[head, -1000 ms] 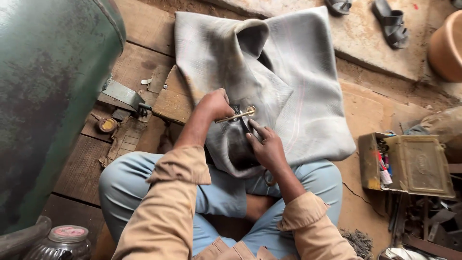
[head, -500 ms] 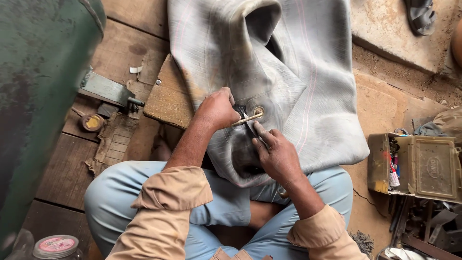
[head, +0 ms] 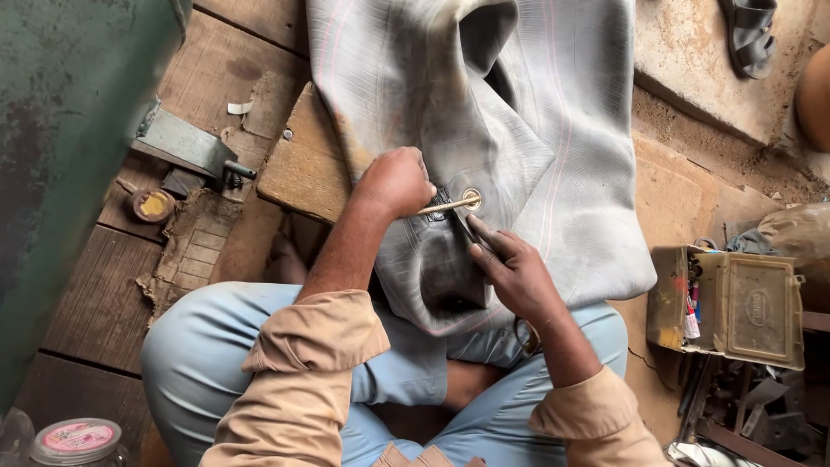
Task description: Repairing a large rubber inner tube using scissors and adhesive patches.
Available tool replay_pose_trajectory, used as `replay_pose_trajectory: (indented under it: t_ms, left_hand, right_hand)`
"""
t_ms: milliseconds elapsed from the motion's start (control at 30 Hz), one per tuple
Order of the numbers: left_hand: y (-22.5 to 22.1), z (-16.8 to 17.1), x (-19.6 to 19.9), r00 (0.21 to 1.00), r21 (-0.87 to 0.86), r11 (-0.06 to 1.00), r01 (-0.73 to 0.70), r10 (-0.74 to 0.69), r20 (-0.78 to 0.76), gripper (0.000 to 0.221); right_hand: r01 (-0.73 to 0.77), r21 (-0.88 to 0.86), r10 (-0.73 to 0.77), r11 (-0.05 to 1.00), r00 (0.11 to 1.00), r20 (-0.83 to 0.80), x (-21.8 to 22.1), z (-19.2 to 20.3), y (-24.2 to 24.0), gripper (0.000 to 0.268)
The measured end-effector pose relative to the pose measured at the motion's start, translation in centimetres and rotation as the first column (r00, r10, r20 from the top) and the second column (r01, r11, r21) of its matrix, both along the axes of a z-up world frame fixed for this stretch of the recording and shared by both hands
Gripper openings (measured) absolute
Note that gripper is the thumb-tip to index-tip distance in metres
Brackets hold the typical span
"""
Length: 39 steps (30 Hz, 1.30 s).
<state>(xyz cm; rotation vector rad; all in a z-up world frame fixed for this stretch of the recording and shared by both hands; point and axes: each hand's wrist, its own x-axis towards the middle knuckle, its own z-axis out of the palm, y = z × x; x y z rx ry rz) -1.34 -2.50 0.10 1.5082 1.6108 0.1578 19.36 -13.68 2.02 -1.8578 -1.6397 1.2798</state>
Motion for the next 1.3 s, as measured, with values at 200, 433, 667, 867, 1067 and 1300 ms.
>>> replay_pose_trajectory:
  t_ms: [200,433,667,867,1067,1300]
  left_hand:
    - [0.1,0.1,0.3,0.999,-0.005,1.000,0.016,-0.016,-0.029,0.027]
    - [-0.1,0.8,0.1,1.000,-0.065,0.998,0.004,-0.006,-0.029,0.023]
    - [0.2,0.1,0.2,0.999,0.010,0.999,0.042,-0.042,-0.007,0.019]
    - [0.0,0.9,-0.3,0.999,-0.034,0.998,0.053,-0.053,-0.001,0.021]
    - [0.1,-0.5,-0.2,0.997,-0.003,0.997,0.078,-0.078,-0.019,0.025]
    - [-0.2,1.5,-0.3,0.998,-0.042,0.998,0.055,-0.055,0.005,0.028]
  right_hand:
    - [-0.120,0.101,0.097,0.988,0.973,0.208,-0.8,0.0,0.5,0.048]
    - [-0.194,0.053,0.153,0.980,0.889,0.431,-3.0,1.6,0.9,0.047]
    - [-0.319,0.169,0.266,0.933,0.924,0.275,0.9,-1.8,1.3,0.045]
    - [0.060,-0.083,-0.071,0.995,0.987,-0.142,0.7,-2.0,0.4,0.049]
    - [-0.215,0.184,0.118,0.959,0.895,0.430,-2.4,-0.8,-0.1,0.046]
    - [0.094,-0.131,-0.142,0.987,0.896,-0.421,3.6,-4.3,-0.6,0.051]
